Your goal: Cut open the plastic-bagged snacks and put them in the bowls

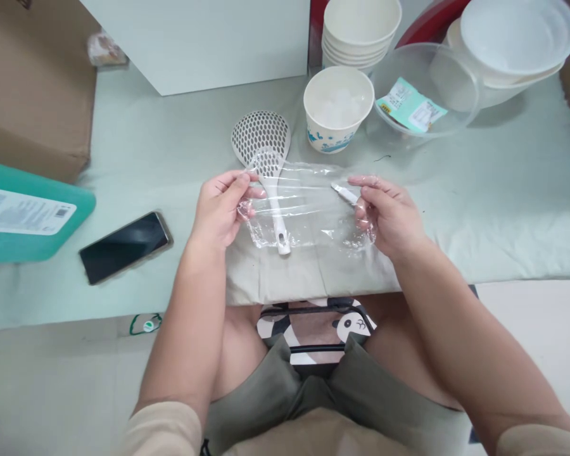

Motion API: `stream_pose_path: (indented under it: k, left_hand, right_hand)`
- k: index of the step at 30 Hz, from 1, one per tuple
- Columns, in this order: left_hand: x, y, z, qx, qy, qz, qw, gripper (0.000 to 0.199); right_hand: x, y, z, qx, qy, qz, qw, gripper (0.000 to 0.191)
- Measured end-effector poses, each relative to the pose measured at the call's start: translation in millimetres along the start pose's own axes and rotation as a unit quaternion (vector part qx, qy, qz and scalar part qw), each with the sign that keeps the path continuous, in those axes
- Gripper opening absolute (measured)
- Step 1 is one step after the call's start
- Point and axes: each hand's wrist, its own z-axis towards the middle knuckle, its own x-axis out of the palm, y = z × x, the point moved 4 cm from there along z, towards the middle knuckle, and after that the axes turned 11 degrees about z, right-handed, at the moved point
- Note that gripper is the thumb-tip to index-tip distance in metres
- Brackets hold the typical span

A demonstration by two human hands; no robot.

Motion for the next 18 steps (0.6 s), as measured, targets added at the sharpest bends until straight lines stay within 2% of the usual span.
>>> stream_pose_path:
  k: [6,10,13,14,18]
  left_hand:
    - [-3.9,1.5,4.8,0.016,-0.011,-0.044,0.999,0.014]
    - [0.9,-1.2,2.7,-0.016,0.043,-0.109,0.993,0.016]
    - [6.0,-2.2,-1.6,-0.055,0.089,-0.053,0.993,0.009]
    - [6.3,-2.5,-2.6,-0.06,0.089,-0.033,0.994,0.007]
    - [3.3,-3.5,-3.1,-0.04,0.066,-0.02,0.997,0.024]
  right_hand:
    - [-3.5,1.0,-0.7,-0.023,0.007,-0.009,1.0,0.027]
    - [-5.8,0.7,-1.1,-0.029,0.013,-0.013,0.999,0.031]
    - [-7.3,-0.5,0.2,-0.024,0.015,-0.029,0.999,0.032]
    - [-8.0,-1.1,0.8,-0.021,0.016,-0.031,0.999,0.033]
    - [-10.6,-1.9,2.8,-0.048,0.034,-0.026,0.998,0.038]
